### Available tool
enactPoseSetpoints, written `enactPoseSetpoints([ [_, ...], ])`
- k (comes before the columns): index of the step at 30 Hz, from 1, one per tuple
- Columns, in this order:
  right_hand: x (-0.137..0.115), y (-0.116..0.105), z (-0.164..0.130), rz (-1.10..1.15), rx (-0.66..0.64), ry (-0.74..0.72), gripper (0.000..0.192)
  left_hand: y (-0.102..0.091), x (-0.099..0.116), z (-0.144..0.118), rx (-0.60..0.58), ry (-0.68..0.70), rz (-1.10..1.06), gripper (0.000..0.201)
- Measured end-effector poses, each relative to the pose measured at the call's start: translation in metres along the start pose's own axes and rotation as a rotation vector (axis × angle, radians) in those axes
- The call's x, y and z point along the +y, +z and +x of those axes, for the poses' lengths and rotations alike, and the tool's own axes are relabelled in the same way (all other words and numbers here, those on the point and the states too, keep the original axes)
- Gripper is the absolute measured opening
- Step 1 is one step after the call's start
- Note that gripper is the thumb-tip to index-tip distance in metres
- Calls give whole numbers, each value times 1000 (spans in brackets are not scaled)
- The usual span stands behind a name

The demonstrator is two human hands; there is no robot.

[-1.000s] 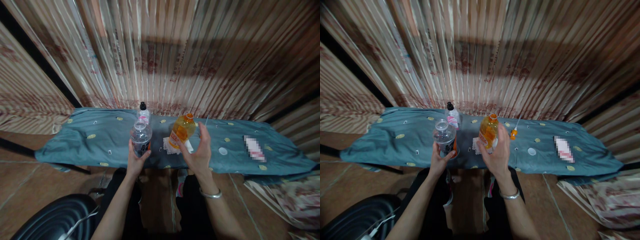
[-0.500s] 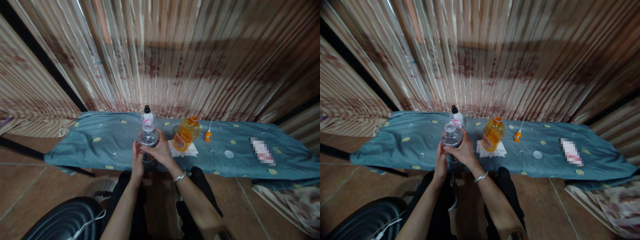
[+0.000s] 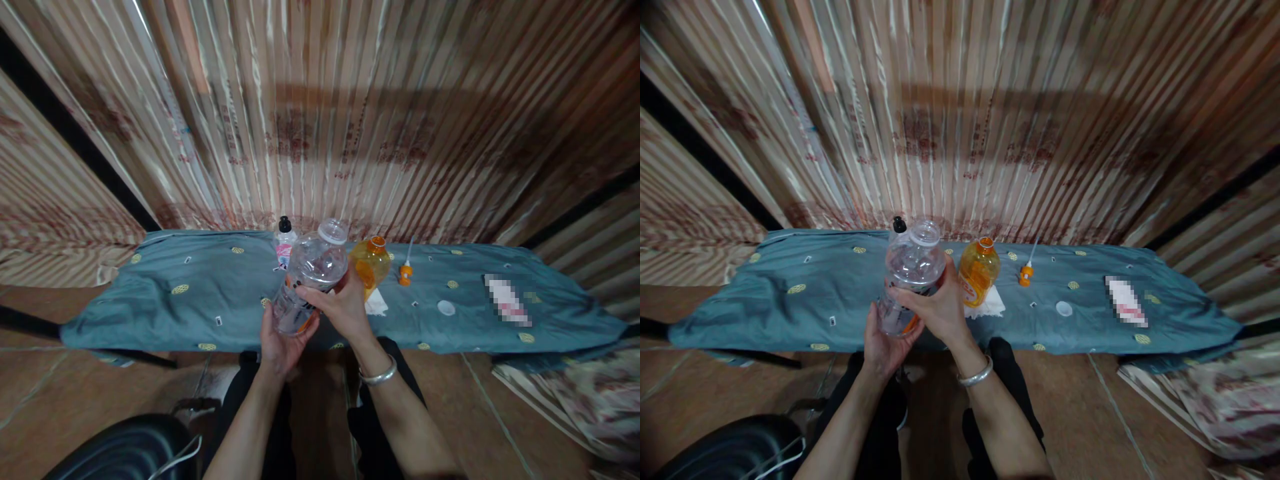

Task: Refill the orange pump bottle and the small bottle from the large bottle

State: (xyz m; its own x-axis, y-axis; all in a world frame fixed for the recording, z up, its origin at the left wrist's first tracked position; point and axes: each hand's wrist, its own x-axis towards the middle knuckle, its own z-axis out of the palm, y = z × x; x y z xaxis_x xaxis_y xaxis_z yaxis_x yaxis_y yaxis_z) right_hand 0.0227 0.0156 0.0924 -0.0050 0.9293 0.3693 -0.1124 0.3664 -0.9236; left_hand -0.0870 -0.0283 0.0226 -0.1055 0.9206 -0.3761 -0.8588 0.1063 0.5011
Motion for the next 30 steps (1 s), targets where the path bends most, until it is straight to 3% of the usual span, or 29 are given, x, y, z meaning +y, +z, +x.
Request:
enactPoseSetpoints([
  [5, -6, -21, -5, -227, -127, -82, 86, 1, 3, 1, 64, -15, -51, 40],
  [10, -16, -84, 5, -462, 137, -259, 82, 0, 14, -2, 110, -18, -38, 48],
  [13, 9, -122, 19, -470, 279, -259, 83, 1, 17, -5, 126, 3, -33, 48],
  [16, 49, -142, 28, -383, 200, -74, 102, 2, 18, -6, 146, 31, -28, 42],
  [18, 73, -145, 30, -309, 101, 39, 117, 2, 19, -5, 163, 42, -24, 39],
  [20, 89, -144, 29, -231, 28, 97, 119, 2, 19, -4, 175, 48, -22, 38],
  [23, 100, -139, 27, -223, -14, 130, 105, 0, 18, -1, 177, 55, -23, 38],
  [27, 102, -130, 24, -366, 24, 110, 77, -2, 17, 0, 181, 62, -25, 40],
  [30, 102, -123, 20, -455, 51, 94, 70, -5, 17, 0, 179, 67, -25, 42],
])
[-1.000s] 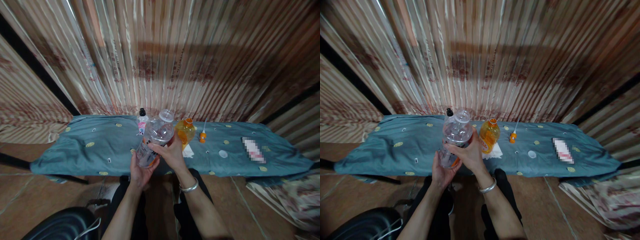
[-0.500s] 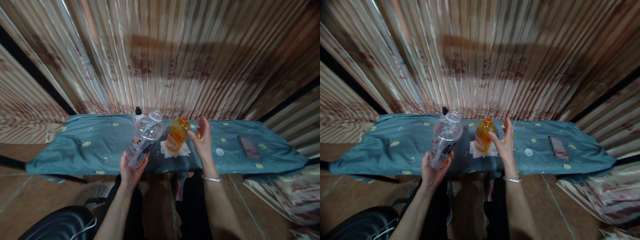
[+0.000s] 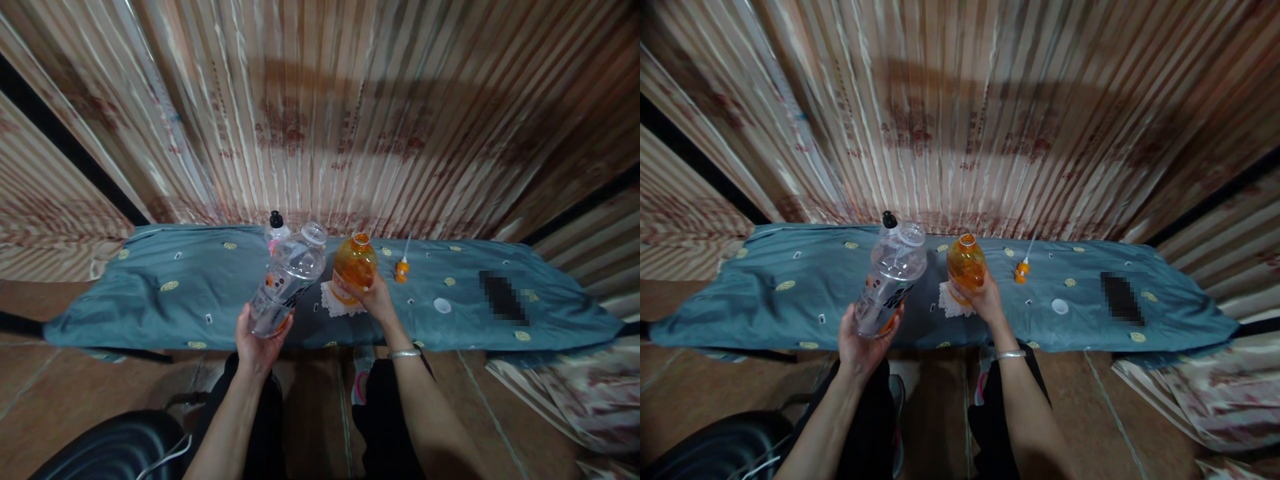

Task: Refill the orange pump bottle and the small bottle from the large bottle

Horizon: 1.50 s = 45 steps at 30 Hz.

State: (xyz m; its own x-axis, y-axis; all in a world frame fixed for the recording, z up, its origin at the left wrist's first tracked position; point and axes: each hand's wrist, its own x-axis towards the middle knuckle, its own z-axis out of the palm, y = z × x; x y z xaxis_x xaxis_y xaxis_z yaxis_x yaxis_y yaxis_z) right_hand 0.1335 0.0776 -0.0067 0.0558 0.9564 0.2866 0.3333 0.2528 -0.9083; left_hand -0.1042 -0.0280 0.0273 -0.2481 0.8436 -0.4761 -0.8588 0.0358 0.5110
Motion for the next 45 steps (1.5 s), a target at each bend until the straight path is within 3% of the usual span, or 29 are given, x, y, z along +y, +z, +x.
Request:
enactPoseSetpoints([
  [4, -6, 6, -5, -115, 74, 16, 73, -4, 0, 1, 2, 14, 4, 41],
  [11, -18, 11, -13, -217, 80, 8, 77, -7, 0, 4, -14, 46, 10, 39],
  [21, -20, 13, -18, -249, 82, -27, 80, -8, -1, 4, -30, 101, 13, 47],
  [30, -19, 16, -18, -243, 68, -74, 77, -4, 1, 1, 10, 139, 19, 70],
  [45, -17, 17, -19, -265, 77, -85, 77, 2, 4, -6, 38, 187, 70, 65],
])
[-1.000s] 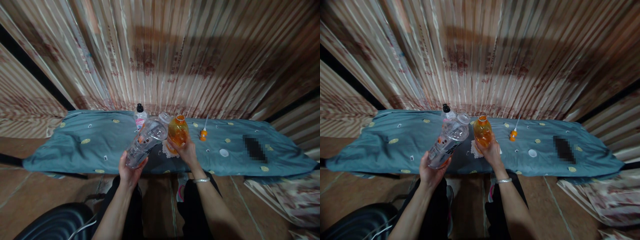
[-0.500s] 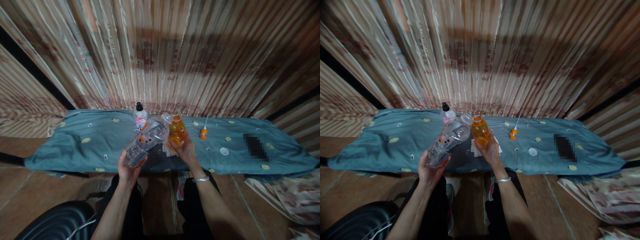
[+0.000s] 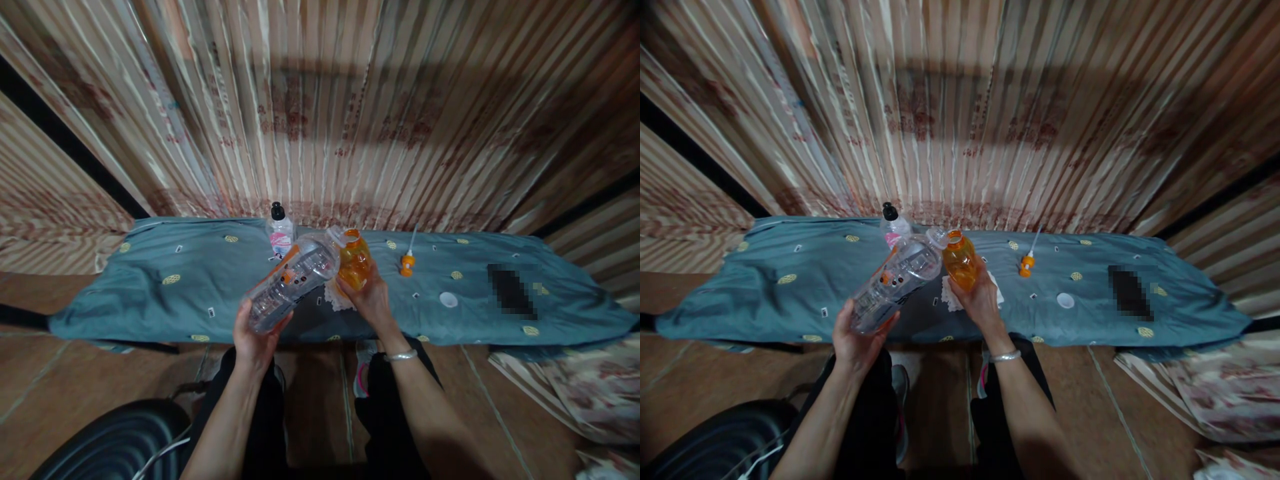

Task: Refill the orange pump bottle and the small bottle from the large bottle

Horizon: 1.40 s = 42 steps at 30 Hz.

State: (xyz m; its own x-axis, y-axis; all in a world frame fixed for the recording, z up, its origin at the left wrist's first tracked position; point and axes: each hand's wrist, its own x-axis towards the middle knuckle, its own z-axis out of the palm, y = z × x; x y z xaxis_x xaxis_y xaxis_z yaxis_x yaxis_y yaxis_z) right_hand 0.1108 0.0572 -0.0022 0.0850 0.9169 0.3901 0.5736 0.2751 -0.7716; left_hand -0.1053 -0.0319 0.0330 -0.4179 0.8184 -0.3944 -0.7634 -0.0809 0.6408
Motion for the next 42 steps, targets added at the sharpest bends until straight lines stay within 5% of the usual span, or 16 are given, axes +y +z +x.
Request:
enactPoseSetpoints([
  [42, 13, 1, 0, 8, -11, 11, 80, -3, 16, -21, -102, 162, 114, 60],
])
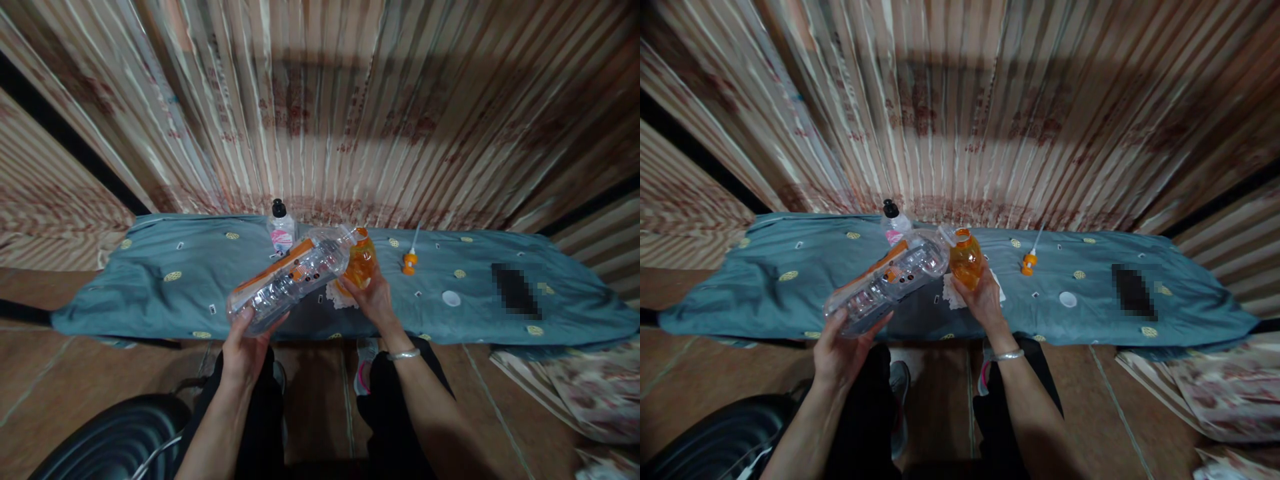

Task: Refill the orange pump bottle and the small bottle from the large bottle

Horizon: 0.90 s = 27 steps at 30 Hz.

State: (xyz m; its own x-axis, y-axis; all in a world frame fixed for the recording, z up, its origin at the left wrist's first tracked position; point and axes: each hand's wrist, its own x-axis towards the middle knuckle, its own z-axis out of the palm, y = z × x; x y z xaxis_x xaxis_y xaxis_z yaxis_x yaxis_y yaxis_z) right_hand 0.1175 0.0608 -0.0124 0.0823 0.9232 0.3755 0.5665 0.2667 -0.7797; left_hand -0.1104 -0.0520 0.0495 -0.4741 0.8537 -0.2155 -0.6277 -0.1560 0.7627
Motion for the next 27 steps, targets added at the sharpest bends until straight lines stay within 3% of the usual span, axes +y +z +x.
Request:
enactPoseSetpoints([
  [5, -1, -3, 0, 11, -12, -1, 80, -11, -3, 0, -82, -6, 22, 58],
  [16, 1, -7, 1, 24, -41, 16, 80, -8, -1, -12, -94, -17, 8, 71],
  [27, 2, -8, 1, 7, -29, 2, 78, -17, 0, -12, -123, -8, 60, 75],
])
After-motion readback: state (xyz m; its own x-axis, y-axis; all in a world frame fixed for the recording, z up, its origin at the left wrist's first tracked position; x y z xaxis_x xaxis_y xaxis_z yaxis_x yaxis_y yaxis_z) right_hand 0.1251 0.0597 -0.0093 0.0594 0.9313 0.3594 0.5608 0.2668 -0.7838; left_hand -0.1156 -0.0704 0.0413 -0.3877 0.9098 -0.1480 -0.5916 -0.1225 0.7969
